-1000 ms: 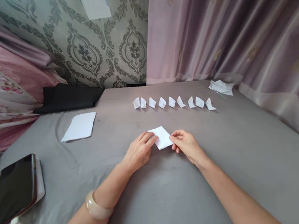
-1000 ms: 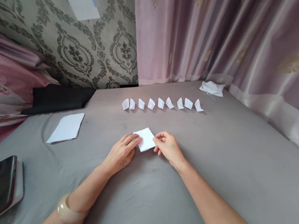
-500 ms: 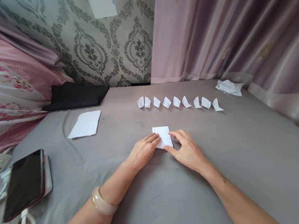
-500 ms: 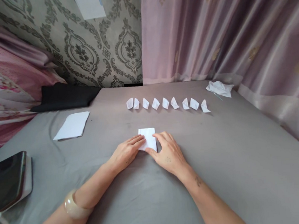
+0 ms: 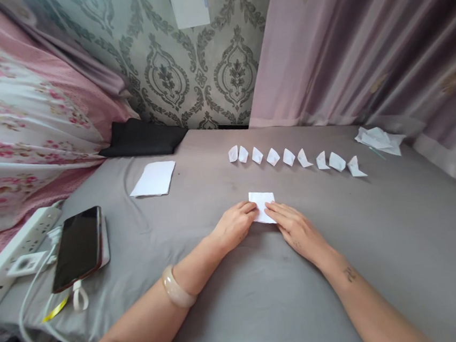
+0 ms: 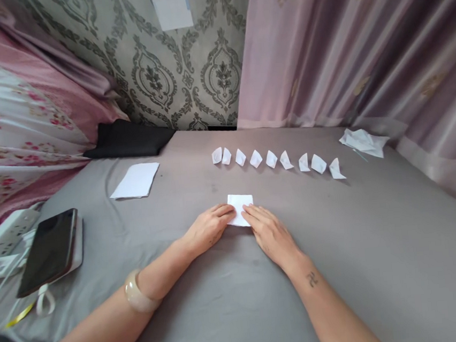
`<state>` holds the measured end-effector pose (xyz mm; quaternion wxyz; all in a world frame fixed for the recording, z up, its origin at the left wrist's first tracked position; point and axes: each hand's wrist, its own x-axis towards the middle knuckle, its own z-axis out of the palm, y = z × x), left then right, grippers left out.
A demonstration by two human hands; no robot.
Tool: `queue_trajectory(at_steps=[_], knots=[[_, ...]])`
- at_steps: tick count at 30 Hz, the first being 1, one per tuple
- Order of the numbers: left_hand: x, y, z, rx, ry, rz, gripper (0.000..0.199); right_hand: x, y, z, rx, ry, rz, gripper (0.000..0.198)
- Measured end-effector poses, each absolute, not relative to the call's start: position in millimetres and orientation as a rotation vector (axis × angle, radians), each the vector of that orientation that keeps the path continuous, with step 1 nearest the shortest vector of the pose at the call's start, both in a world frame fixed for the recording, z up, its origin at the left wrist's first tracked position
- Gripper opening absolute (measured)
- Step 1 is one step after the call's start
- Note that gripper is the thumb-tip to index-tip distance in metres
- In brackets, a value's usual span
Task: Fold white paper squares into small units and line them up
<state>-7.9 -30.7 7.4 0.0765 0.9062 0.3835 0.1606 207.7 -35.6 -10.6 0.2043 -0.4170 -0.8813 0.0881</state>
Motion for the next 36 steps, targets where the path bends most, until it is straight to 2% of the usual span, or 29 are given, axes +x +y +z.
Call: queue_trajectory(at_steps=[7,13,16,25,36], knots=[[-4.4,-51.7,14.0,2.718,1.178,0.394,0.024,214.6,-50.5,0.1,-1.137,-2.526,0.284,0.045],[-0.8,-55.6,2.3,2.411,1.349,0.805,0.026,211.5,-52.0,14.7,-1.25,-2.38,0.511,0.027],[0.6,-50.8,-1.3,2.227,1.465,0.864,0.026,208.4,-46.9,12.2,-1.348,-2.237,0.565,0.024],[7.4,-44.2,-2.2,2.003,1.703,0.808,0.027,198.5,-31.2,-1.6,-1.506,-1.966,0.638,0.03],[11.1,-36.0,-8.8,2.002,1.774,0.82,0.036,192.4,-26.5,-1.6,-1.689,-2.01,0.481,0.034]])
